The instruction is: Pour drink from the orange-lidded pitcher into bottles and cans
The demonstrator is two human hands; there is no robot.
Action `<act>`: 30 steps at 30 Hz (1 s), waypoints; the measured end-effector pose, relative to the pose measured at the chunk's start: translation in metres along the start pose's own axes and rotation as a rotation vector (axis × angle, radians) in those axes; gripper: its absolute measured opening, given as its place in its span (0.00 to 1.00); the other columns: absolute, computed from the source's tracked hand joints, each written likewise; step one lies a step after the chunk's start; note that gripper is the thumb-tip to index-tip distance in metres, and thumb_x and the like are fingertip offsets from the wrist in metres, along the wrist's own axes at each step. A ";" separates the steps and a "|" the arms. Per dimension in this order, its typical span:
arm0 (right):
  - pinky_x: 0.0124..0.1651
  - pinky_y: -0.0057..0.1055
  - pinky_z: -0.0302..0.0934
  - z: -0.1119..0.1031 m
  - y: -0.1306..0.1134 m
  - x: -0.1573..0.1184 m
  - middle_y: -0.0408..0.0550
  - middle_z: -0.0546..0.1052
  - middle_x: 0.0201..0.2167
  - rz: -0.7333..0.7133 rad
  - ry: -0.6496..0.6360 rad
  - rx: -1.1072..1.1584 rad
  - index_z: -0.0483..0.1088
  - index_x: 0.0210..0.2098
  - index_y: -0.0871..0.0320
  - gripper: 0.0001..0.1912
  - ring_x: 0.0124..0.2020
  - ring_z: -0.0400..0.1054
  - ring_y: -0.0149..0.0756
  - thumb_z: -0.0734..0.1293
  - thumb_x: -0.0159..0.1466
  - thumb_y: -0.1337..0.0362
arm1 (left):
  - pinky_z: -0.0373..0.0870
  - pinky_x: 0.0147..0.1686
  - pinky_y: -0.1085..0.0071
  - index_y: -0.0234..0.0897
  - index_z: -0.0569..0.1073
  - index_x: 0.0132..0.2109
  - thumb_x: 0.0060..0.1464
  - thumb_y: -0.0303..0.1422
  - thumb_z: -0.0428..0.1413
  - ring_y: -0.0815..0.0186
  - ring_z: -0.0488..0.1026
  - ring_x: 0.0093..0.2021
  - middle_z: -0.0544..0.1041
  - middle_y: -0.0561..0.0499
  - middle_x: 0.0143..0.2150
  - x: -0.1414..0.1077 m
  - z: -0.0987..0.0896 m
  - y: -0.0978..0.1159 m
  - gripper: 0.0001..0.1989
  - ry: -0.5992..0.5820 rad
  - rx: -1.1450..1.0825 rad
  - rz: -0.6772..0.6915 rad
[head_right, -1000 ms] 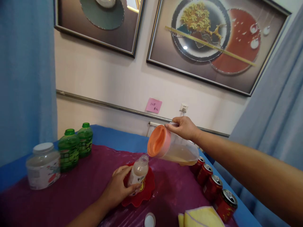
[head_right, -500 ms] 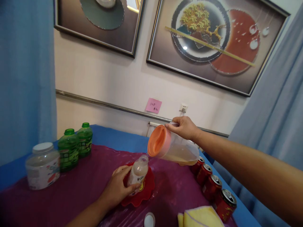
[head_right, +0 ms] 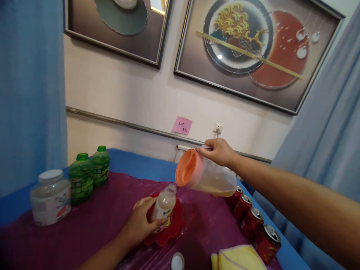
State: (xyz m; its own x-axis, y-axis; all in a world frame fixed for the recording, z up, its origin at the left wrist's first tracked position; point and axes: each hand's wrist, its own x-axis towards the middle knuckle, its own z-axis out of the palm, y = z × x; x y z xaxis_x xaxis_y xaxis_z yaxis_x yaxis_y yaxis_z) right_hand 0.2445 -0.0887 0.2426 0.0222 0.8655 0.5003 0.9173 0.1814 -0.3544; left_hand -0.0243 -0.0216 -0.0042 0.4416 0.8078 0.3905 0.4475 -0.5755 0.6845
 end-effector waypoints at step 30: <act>0.23 0.29 0.42 0.000 0.004 -0.001 0.36 0.53 0.16 0.008 -0.009 -0.025 0.54 0.17 0.54 0.27 0.21 0.47 0.27 0.65 0.56 0.41 | 0.63 0.58 0.54 0.43 0.76 0.55 0.41 0.39 0.68 0.50 0.70 0.55 0.77 0.44 0.53 0.000 0.001 -0.001 0.31 -0.008 0.014 -0.005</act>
State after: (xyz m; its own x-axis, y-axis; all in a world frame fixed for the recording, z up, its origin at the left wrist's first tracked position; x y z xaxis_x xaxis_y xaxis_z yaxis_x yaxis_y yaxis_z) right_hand 0.2480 -0.0884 0.2408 0.0264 0.8713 0.4901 0.9267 0.1625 -0.3388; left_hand -0.0240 -0.0212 -0.0057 0.4457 0.8095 0.3822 0.4607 -0.5735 0.6773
